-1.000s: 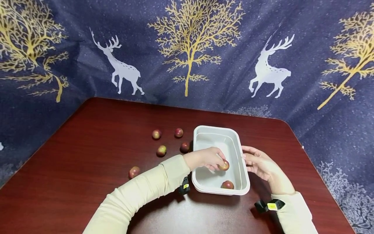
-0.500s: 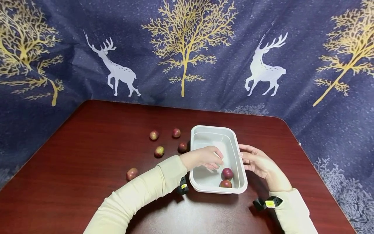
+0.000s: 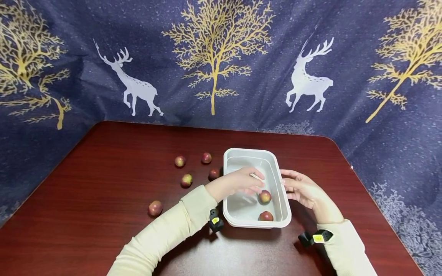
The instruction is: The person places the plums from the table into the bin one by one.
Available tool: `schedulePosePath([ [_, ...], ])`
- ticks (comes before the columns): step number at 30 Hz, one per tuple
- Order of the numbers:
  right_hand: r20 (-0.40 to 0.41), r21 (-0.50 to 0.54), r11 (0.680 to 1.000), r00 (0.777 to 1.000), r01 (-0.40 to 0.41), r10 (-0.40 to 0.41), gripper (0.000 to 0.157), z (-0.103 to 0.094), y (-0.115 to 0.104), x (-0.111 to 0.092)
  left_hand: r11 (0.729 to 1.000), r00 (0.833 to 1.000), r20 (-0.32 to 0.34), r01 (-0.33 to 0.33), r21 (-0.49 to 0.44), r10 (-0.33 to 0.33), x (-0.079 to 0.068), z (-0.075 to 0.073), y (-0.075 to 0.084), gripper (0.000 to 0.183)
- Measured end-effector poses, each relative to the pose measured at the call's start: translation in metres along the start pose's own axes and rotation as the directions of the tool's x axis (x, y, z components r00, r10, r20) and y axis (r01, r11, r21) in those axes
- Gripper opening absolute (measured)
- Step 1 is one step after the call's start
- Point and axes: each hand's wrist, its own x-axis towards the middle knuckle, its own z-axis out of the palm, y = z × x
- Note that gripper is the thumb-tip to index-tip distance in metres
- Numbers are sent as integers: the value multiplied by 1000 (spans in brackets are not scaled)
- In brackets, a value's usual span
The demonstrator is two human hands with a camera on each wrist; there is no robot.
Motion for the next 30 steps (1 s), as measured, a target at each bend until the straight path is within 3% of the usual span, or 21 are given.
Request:
schedulePosePath([
  [7, -12, -14, 1000, 1000, 9, -9, 28, 2, -2, 0, 994, 993, -40, -113, -6, 112, -12, -3, 13, 35],
  [16, -58, -31, 1000, 998, -1, -1, 27, 6, -3, -1, 980, 978, -77, -197, 2, 196, -29, -15, 17, 31],
  [20, -63, -28, 1000, 998, -1, -1, 26, 7, -4, -1, 970, 965, -98, -244, -9, 242, -39, -21, 19, 32],
  [30, -50, -36, 999, 999, 6, -8, 26, 8, -3, -2, 941, 930, -140, -333, 64, 339, -59, -36, 17, 33],
])
